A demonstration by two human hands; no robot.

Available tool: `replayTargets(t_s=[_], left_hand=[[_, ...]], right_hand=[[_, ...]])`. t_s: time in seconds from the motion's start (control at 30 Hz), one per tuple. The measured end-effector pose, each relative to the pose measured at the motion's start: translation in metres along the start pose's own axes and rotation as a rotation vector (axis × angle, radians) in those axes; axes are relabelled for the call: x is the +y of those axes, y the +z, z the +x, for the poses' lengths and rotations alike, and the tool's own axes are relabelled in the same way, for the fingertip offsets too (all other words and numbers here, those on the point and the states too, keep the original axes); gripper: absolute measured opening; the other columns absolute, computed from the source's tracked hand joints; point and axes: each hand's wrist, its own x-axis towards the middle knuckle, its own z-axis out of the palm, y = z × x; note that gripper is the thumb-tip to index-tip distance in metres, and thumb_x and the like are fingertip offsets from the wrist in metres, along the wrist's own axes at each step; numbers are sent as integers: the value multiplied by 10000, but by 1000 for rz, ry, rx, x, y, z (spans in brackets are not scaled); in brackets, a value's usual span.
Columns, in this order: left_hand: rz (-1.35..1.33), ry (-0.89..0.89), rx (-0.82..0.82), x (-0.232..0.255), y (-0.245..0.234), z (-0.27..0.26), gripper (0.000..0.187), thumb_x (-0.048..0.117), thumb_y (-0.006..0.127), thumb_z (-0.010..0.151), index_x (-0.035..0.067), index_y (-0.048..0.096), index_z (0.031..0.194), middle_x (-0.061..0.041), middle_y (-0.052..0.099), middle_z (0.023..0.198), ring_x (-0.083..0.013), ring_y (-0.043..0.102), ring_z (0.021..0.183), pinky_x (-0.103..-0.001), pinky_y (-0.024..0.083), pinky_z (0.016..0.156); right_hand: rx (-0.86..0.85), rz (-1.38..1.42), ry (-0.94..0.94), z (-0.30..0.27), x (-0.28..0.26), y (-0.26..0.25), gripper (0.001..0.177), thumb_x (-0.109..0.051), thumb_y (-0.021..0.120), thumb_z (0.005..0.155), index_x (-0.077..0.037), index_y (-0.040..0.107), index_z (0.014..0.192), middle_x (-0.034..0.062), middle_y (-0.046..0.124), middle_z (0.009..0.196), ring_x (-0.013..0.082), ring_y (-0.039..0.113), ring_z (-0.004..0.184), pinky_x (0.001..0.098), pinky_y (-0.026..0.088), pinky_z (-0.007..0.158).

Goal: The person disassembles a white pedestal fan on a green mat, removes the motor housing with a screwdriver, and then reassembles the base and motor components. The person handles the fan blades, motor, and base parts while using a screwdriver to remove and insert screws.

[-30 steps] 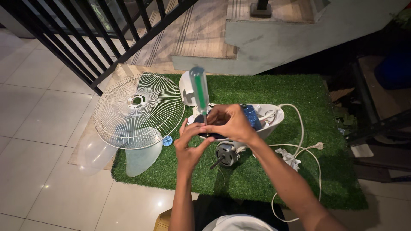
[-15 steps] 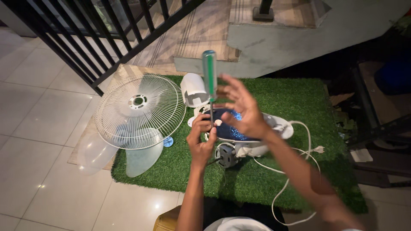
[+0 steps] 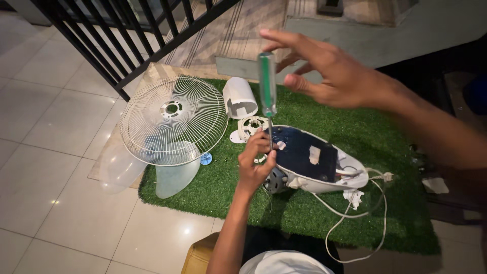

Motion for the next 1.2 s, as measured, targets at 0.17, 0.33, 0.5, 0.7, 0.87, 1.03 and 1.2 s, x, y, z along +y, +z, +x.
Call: replayTargets(t_s=[0.17, 0.33, 0.5, 0.7, 0.87, 1.03, 1.2], left_hand=[[5, -9, 5, 1, 3, 1, 59, 45, 709, 874, 26, 706, 930, -116, 732, 1025, -262, 704, 1134, -574, 473, 1199], [-37, 28, -15, -2, 0, -1, 91, 99, 725, 921, 27, 680, 956, -78, 739, 1018, -261, 702, 1144, -562, 479, 1216], [-43, 81, -96, -17, 2, -6, 376, 360, 776, 895, 40, 676, 1065, -102, 734, 1137, -321, 643, 1251, -502, 471, 1177], [27, 94, -76, -23, -8, -4, 466, 458, 749, 879, 52, 685, 1097, -97, 737, 1140, -294, 661, 1221, -459, 512, 1132], [50, 82, -80, -10, -15, -4, 486, 465, 769, 864, 48, 686, 1099, -90, 748, 1117, -298, 664, 1221, -460, 514, 1122], [68, 70, -41, -12, -21, -2, 501, 482, 752, 850, 58, 691, 1109, -80, 747, 1138, -291, 664, 1232, -463, 505, 1152], [116, 70, -59, -16, -22, -3, 498, 485, 764, 825, 71, 709, 1096, -70, 761, 1152, -291, 669, 1256, -470, 507, 1174]], right_hand=[[-16, -98, 121, -6, -6, -8, 511, -193, 589, 1029, -99, 425, 1503, 202, 551, 1439, 332, 669, 1155, 392, 591, 819], [5, -118, 10, -20, -7, -23, 432, -28, 669, 926, -62, 629, 1355, 107, 681, 1319, 260, 722, 1119, 345, 578, 907], [-89, -178, -106, -30, -15, -46, 387, -30, 734, 838, -63, 685, 1221, 81, 716, 1214, 235, 750, 944, 319, 629, 802], [-164, -328, -160, -33, -22, -47, 315, -116, 750, 856, 25, 678, 1128, 126, 702, 1078, 229, 722, 799, 288, 603, 664], [-241, -456, -99, -27, -28, -40, 345, -232, 733, 907, 31, 679, 1124, 130, 687, 977, 257, 687, 701, 350, 580, 611], [-304, -498, -41, -20, -29, -34, 362, -305, 687, 924, 6, 686, 1110, 138, 685, 930, 270, 671, 661, 373, 572, 587], [-195, -445, -239, -8, -31, -31, 346, -256, 631, 946, 44, 674, 1114, 146, 686, 947, 258, 686, 761, 348, 577, 627]])
